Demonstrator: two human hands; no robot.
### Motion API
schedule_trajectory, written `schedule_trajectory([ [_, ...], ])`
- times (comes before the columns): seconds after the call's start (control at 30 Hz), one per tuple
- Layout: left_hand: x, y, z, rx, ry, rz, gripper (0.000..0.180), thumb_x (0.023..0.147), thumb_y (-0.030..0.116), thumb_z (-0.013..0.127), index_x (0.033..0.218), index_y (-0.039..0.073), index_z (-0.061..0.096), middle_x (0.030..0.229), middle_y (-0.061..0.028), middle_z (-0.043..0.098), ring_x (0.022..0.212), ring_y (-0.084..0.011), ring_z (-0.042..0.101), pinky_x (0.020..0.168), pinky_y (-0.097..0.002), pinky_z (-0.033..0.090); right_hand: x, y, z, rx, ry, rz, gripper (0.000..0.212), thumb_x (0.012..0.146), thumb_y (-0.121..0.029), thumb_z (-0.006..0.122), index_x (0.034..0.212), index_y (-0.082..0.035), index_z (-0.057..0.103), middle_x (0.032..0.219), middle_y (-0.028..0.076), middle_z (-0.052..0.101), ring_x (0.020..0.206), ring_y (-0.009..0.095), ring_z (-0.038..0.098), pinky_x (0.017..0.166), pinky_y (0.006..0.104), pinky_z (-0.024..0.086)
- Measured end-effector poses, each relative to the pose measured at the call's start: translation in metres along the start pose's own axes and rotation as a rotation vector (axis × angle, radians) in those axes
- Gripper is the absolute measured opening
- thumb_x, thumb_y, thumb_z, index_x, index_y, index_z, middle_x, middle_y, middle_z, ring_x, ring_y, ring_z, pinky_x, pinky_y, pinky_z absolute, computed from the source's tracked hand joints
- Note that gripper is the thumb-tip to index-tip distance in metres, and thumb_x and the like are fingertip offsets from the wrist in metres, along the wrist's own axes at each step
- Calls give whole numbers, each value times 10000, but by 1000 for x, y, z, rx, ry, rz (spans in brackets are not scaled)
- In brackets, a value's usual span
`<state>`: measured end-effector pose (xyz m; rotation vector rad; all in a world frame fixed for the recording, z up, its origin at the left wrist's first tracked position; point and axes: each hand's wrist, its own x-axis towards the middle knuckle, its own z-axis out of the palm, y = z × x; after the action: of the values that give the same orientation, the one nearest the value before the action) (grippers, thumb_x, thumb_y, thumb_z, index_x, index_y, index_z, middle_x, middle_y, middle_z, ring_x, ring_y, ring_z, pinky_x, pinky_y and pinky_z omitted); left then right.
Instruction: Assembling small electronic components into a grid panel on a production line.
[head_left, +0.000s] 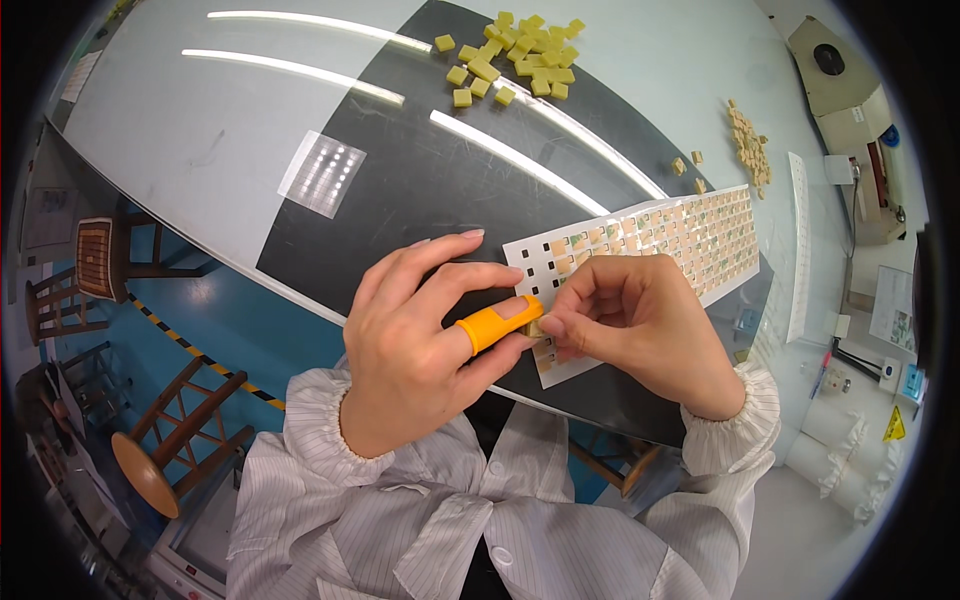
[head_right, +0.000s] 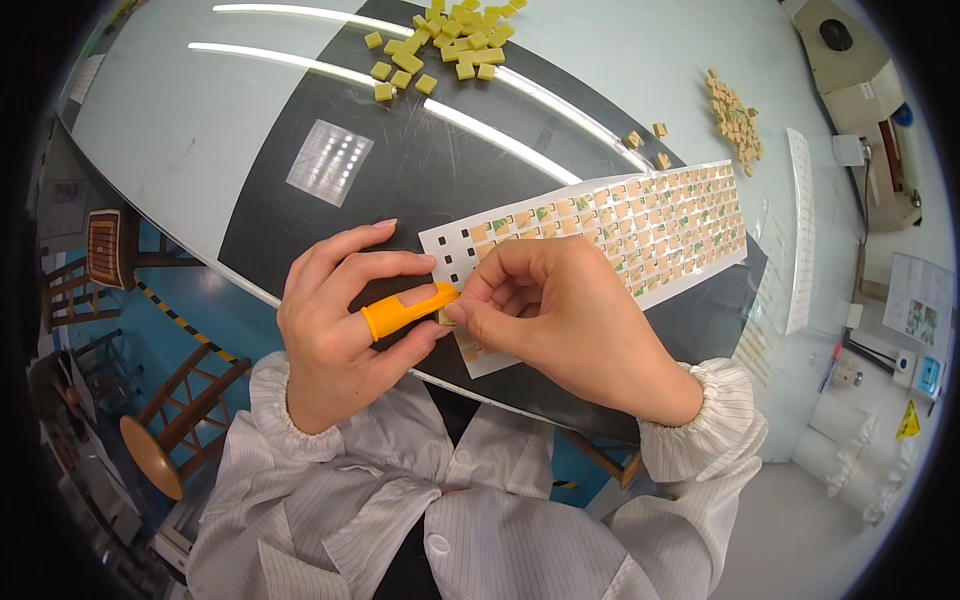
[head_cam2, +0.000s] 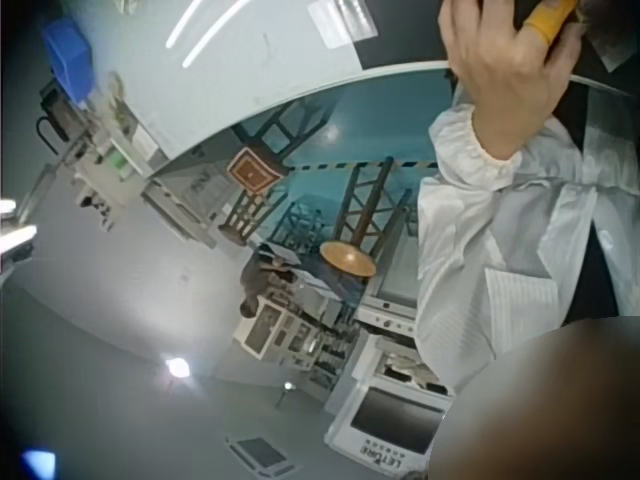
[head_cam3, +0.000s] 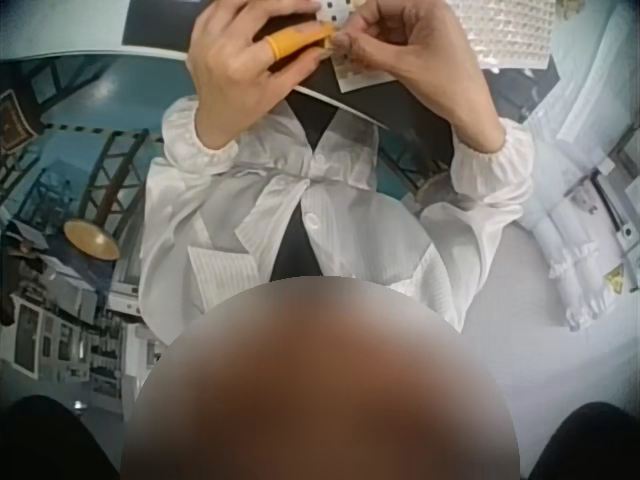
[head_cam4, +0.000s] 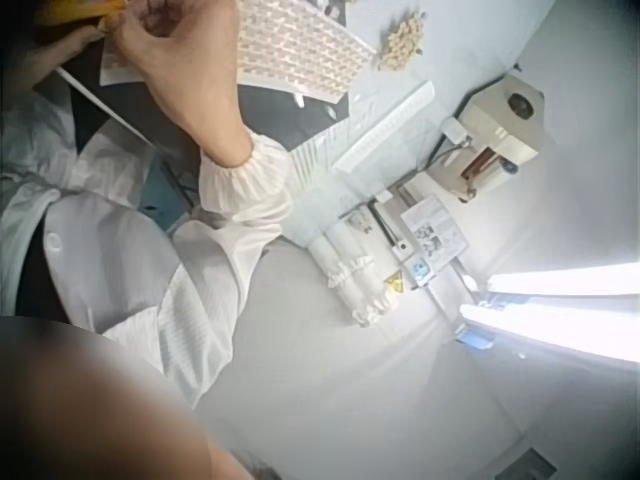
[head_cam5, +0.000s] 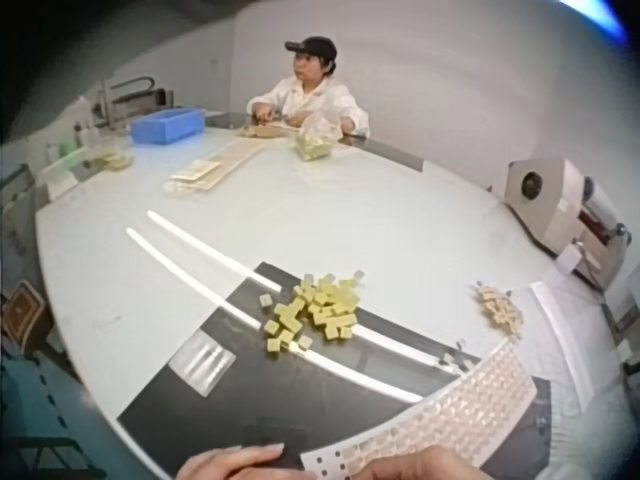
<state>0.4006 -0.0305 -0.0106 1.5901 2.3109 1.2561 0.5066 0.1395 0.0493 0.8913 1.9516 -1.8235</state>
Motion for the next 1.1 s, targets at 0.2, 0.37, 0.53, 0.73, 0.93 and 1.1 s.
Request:
schedule_trajectory([
  [0.2, 0, 0, 1, -1, 9, -1, 213, 633, 177, 800, 839, 155, 751, 1014, 36, 678, 1093, -238, 587, 884, -414, 459, 0, 2, 2, -21, 15, -11, 138, 852, -60, 712, 838, 30, 608, 789, 48, 664, 752, 110, 672, 704, 232, 554],
  [0.37, 0, 0, 3, 16, 26, 6, 219, 630, 175, 800, 845, 166, 758, 1006, 40, 681, 1087, -236, 590, 885, -412, 460, 0, -1, 8, -163, 73, -38, 154, 854, -85, 718, 814, 3, 598, 746, 21, 650, 611, 50, 604, 544, 192, 491],
  [0.53, 0, 0, 2, 22, 21, 6, 213, 637, 175, 800, 846, 157, 757, 1010, 38, 681, 1086, -238, 591, 889, -413, 457, -3, -6, 9, -258, 21, -31, 154, 864, -91, 708, 829, 13, 601, 728, 4, 634, 583, 34, 573, 509, 184, 453],
  [0.73, -1, 0, 1, 4, 5, 6, 227, 637, 157, 816, 855, 124, 758, 1017, 16, 689, 1098, -253, 593, 901, -407, 448, -9, 4, 3, -274, 61, -195, 132, 880, -74, 685, 853, 24, 601, 712, 22, 627, 597, 42, 575, 534, 179, 454],
  [0.93, -3, -2, 1, -23, -4, -1, 249, 644, 152, 831, 878, 103, 763, 1023, 2, 698, 1125, -259, 582, 929, -408, 433, -19, 24, -19, -581, 715, -404, 100, 870, -34, 672, 952, 10, 638, 702, 39, 641, 580, 61, 573, 522, 194, 451],
  [1.1, -3, -2, 1, -22, -7, 8, 255, 646, 154, 831, 889, 108, 766, 1034, 4, 696, 1132, -261, 576, 936, -414, 430, -30, 22, -10, -666, 833, -384, 200, 838, -8, 706, 1033, -24, 660, 753, 18, 626, 605, 46, 532, 522, 193, 433],
])
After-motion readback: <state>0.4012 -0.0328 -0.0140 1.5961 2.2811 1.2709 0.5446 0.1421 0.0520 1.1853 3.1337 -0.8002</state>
